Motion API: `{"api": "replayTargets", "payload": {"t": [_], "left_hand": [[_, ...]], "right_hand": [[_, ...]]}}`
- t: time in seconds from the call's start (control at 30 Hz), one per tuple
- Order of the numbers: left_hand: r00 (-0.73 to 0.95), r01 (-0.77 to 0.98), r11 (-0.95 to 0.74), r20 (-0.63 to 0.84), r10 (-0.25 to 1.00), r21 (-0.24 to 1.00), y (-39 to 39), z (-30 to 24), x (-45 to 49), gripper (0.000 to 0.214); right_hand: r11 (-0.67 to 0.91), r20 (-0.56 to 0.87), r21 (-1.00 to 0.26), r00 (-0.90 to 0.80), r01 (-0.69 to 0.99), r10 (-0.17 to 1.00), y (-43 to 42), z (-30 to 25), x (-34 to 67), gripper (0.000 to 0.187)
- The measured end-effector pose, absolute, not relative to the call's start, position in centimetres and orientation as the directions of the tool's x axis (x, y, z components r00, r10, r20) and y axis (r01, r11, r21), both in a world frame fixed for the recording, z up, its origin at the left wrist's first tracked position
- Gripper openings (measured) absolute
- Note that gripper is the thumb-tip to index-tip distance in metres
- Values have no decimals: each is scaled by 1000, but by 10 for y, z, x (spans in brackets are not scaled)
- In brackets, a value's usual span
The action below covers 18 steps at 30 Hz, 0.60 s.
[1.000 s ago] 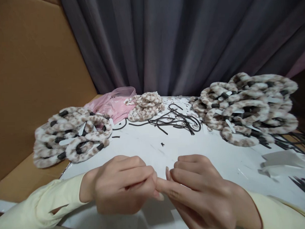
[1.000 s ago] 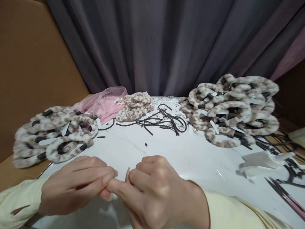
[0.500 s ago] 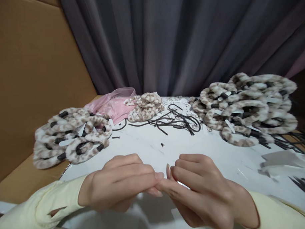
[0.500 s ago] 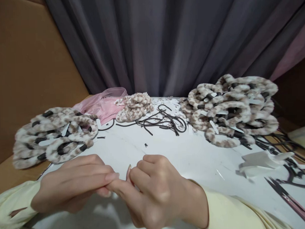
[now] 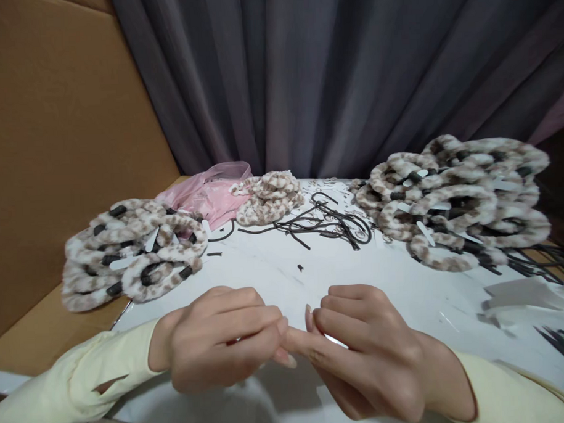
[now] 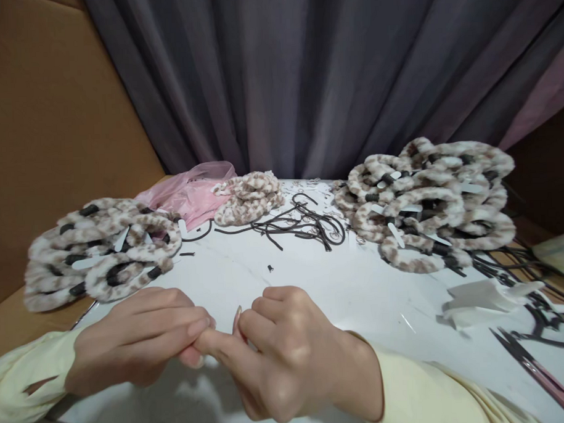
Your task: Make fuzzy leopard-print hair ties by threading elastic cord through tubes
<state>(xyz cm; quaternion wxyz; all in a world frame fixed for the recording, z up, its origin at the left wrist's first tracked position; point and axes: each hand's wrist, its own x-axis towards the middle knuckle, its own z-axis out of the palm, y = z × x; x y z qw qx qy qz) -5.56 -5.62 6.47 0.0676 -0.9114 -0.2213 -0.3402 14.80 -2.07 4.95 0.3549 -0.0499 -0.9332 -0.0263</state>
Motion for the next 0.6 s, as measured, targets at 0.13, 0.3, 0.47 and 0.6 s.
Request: {"api": "replayTargets", "payload": {"t": [0.13,0.3,0.47,0.6], "left_hand": [[625,383,-907,675,393,174,-60,59,-57,35],[477,345,-895,767,428,284,-63,47,-57,50],[528,278,-899,728,437,338,-59,50,-53,43],[488,191,-865,720,493,464,-57,49,-50,24]], "right_hand": [[991,659,40,-749,130,72,-21,51,148,31],[989,671,68,-739,128,49,-20,50,148,36],[991,704,77,-710,107,22,-18,47,148,31],[994,683,58,-730,93,29,-19,48,149,28]]}}
